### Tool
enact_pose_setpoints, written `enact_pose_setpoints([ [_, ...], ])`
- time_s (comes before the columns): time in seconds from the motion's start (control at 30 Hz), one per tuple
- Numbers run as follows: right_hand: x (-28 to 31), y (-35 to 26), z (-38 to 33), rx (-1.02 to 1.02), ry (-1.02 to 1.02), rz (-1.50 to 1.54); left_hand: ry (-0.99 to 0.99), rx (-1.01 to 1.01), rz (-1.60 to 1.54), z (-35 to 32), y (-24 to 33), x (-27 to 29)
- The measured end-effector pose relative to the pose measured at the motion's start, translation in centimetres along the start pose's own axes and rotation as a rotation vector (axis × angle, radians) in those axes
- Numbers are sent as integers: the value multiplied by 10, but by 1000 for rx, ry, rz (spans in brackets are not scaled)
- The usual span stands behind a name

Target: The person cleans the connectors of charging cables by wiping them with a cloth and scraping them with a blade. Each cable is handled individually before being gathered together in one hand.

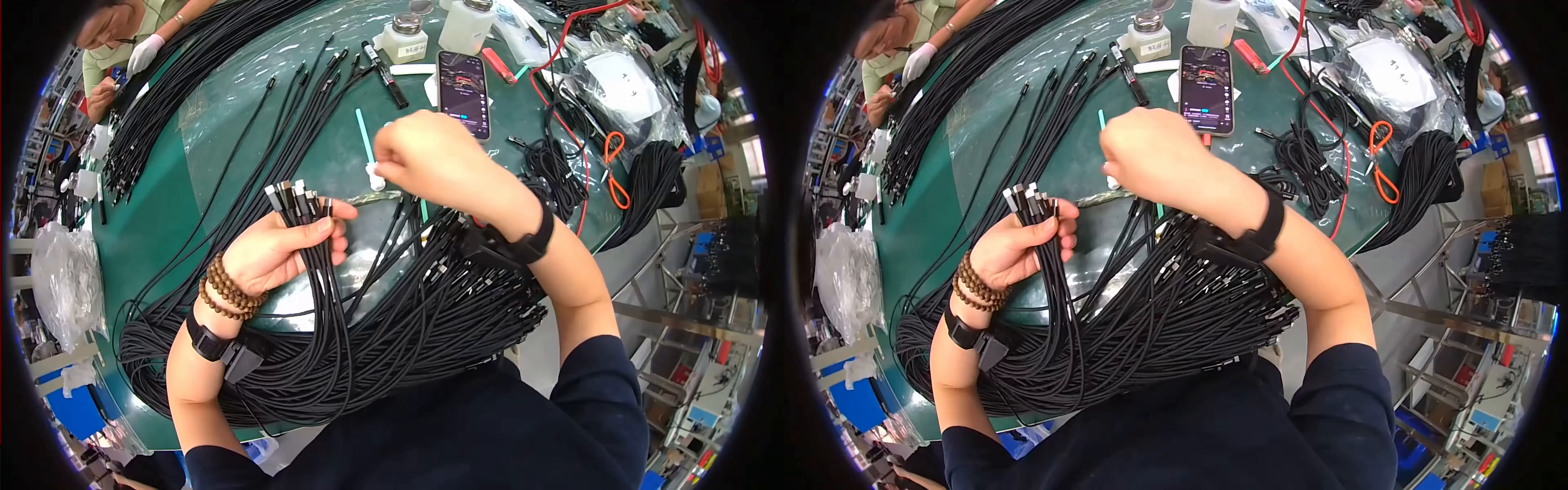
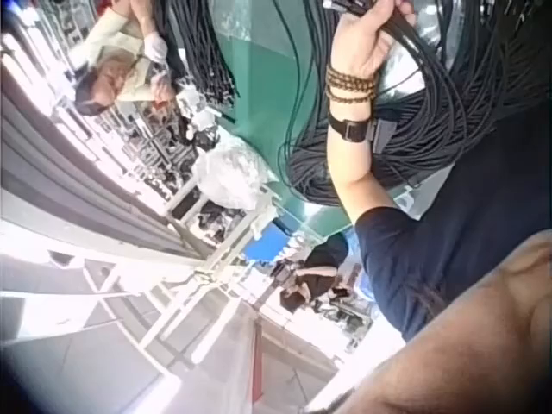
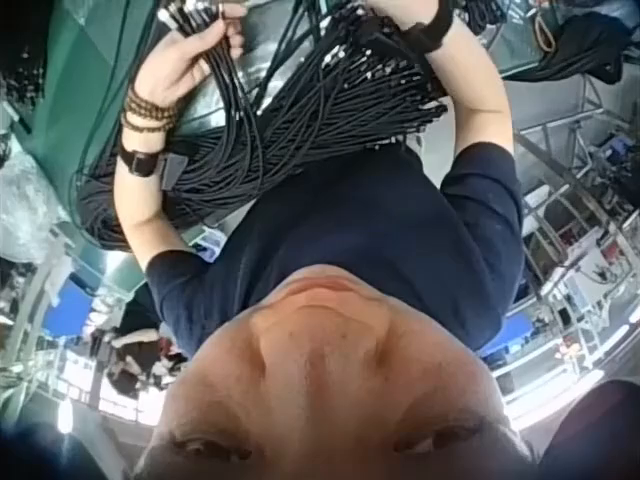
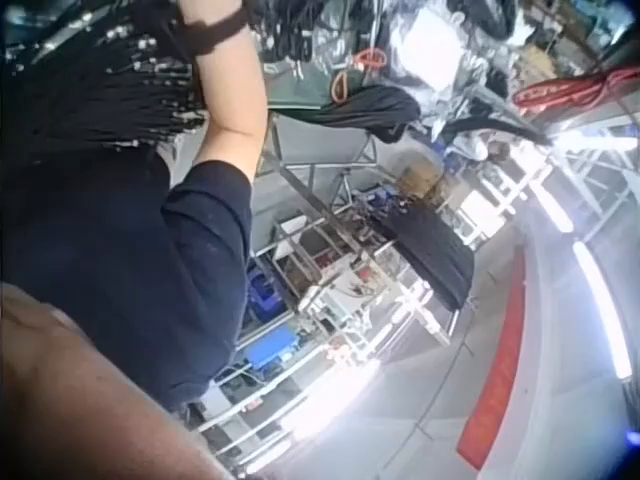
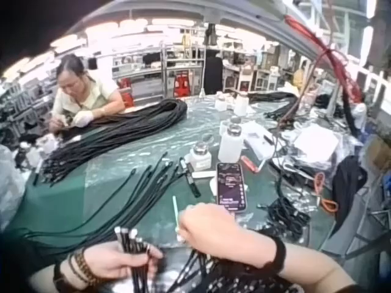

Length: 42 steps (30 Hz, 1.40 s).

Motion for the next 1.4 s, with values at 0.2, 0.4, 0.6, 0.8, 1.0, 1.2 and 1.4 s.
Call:
enact_pose_setpoints([
  [0.2, -7, -12, 30, 51, -94, -151, -13, -129, 80, -4, 6, 6],
  [0.4, -48, -34, 22, 324, -78, -79, 66, -230, 251, -16, 13, -4],
  [0.6, -1, -30, 9, 84, 270, 316, 199, -382, 286, -9, 13, -6],
  [0.8, -6, -31, -1, -65, 264, 843, 267, -374, 324, -12, 13, -10],
  [1.0, -21, -41, -4, 67, 252, 845, 275, -331, 356, -9, 12, -16],
  [1.2, -15, -24, -6, -201, 236, 1038, 243, -308, 360, -10, 13, -17],
  [1.4, -18, -18, -7, -234, 168, 1231, 204, -344, 256, -9, 11, -16],
])
Point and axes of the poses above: each hand's wrist, its own z-axis towards the middle knuckle, its own x-axis out of the back of the hand, y = z × x, the point moved 3 cm from there along z, towards the middle knuckle, and after that the axes turned 5 degrees about x, right-handed, at the moved point
